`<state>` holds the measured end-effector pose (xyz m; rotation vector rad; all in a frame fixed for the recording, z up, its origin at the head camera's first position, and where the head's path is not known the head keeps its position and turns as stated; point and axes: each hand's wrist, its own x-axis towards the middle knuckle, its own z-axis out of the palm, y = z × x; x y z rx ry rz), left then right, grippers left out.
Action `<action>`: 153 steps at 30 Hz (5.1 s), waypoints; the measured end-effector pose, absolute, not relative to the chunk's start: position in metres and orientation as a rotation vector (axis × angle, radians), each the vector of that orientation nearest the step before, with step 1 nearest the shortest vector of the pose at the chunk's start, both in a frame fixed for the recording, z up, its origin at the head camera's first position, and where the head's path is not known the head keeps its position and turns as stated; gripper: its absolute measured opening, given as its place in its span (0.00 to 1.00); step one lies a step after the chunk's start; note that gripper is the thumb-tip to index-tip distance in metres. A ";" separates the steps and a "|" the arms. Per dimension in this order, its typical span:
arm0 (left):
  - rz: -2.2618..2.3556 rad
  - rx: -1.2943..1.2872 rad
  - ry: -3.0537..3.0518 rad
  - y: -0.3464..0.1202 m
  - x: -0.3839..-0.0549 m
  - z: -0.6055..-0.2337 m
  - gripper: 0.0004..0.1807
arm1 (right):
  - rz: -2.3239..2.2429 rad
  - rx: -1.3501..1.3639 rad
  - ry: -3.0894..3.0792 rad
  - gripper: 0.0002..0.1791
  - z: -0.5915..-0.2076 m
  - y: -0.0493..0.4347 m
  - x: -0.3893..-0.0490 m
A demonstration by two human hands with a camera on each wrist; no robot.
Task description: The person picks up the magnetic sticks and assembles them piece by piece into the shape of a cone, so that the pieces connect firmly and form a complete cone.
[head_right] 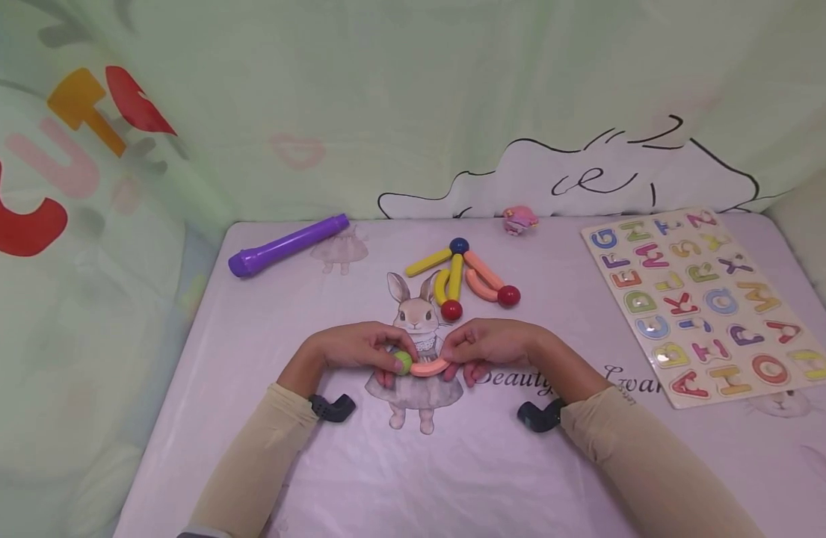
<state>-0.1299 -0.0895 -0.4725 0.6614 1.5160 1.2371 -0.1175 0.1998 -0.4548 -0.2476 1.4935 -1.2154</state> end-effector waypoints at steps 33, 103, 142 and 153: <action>1.228 0.607 1.569 -0.093 -0.138 -0.463 0.20 | -1.220 -0.236 1.492 0.15 -0.456 0.201 -0.118; 1.096 0.494 2.160 -0.017 -0.191 -0.442 0.22 | -1.368 -0.356 1.592 0.14 -0.466 0.216 -0.107; 1.205 0.469 2.195 -0.022 -0.178 -0.444 0.28 | -1.429 -0.330 1.519 0.17 -0.470 0.217 -0.107; 1.186 0.487 2.159 -0.024 -0.179 -0.446 0.25 | -1.418 -0.289 1.543 0.16 -0.469 0.217 -0.107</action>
